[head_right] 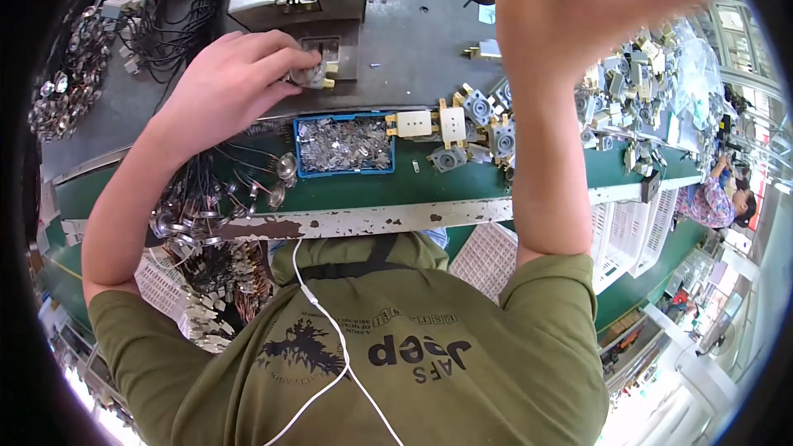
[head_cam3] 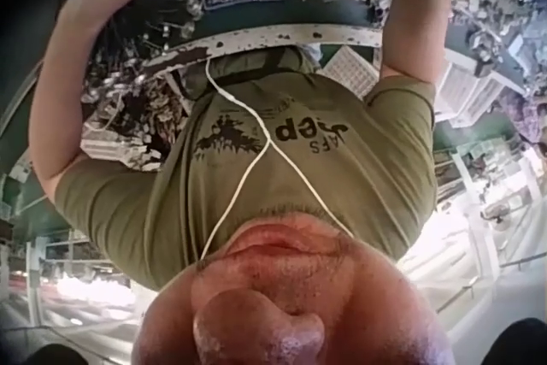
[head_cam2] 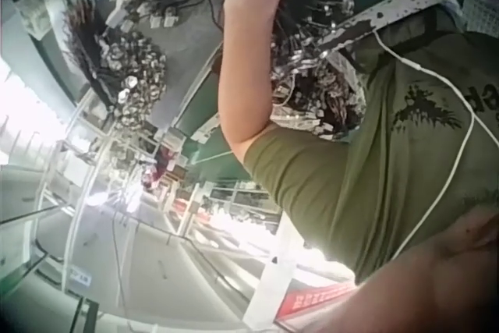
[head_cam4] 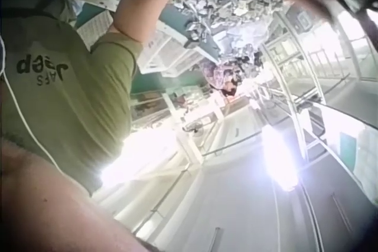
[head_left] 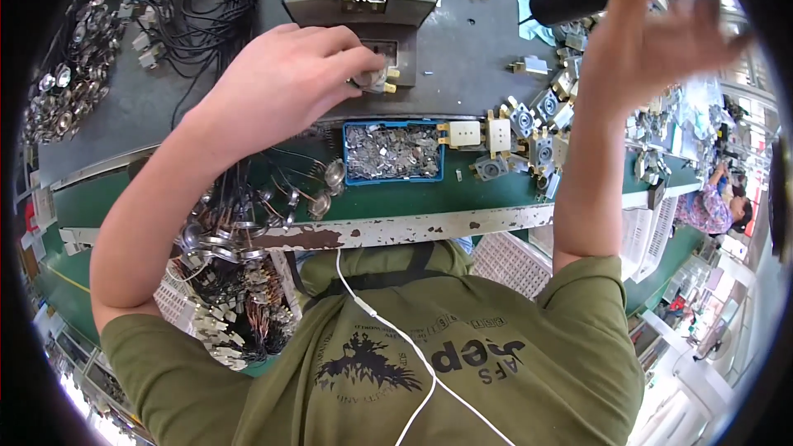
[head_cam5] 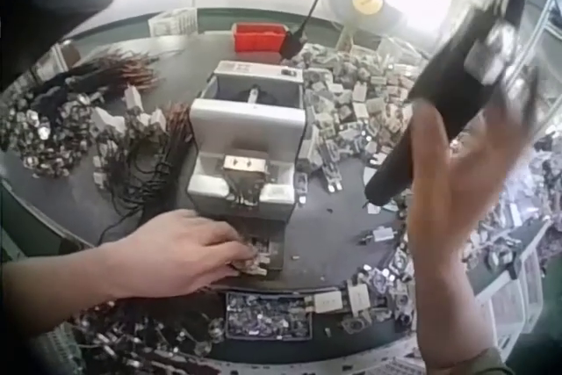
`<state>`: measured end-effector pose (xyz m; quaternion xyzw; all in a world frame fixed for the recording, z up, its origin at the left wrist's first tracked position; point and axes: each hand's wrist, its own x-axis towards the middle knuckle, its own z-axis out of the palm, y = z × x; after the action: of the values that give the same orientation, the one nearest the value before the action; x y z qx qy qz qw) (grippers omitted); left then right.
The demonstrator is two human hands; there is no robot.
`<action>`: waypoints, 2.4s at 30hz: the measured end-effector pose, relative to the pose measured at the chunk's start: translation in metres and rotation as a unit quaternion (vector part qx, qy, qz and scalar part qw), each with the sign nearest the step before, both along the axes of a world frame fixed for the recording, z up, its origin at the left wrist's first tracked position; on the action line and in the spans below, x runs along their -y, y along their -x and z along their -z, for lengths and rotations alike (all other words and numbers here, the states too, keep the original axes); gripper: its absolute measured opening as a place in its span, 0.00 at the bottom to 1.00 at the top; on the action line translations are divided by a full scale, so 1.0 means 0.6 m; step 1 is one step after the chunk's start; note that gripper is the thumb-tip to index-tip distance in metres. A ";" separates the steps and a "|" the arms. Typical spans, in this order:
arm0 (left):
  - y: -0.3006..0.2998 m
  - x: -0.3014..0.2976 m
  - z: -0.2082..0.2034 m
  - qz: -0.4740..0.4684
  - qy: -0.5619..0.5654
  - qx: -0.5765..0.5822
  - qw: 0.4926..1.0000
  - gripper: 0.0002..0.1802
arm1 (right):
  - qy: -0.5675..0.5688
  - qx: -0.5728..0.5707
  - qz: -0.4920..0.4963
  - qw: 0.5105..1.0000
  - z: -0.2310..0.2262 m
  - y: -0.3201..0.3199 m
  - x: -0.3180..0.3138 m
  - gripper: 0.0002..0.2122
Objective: Assembling small electronic components using an electric screwdriver on a factory production line.
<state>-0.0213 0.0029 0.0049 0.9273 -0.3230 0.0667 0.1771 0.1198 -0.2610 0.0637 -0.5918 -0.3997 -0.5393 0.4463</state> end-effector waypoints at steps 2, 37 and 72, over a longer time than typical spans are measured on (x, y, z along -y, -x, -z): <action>-0.013 -0.019 -0.023 -0.014 0.098 0.091 0.991 0.20 | -0.015 0.199 0.025 0.980 0.020 -0.011 0.012 0.23; 0.012 -0.069 -0.003 -0.083 -0.021 0.026 0.996 0.04 | 0.249 -0.495 -0.225 0.801 0.104 0.158 -0.002 0.23; 0.028 -0.097 -0.052 -0.223 0.141 -0.067 0.962 0.12 | 0.562 -0.280 -0.050 0.777 0.085 0.123 -0.029 0.14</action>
<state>-0.0383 0.0612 0.0364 0.9438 -0.0824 0.0876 0.3078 0.0460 -0.2436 0.0124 -0.8416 -0.5178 -0.0061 0.1534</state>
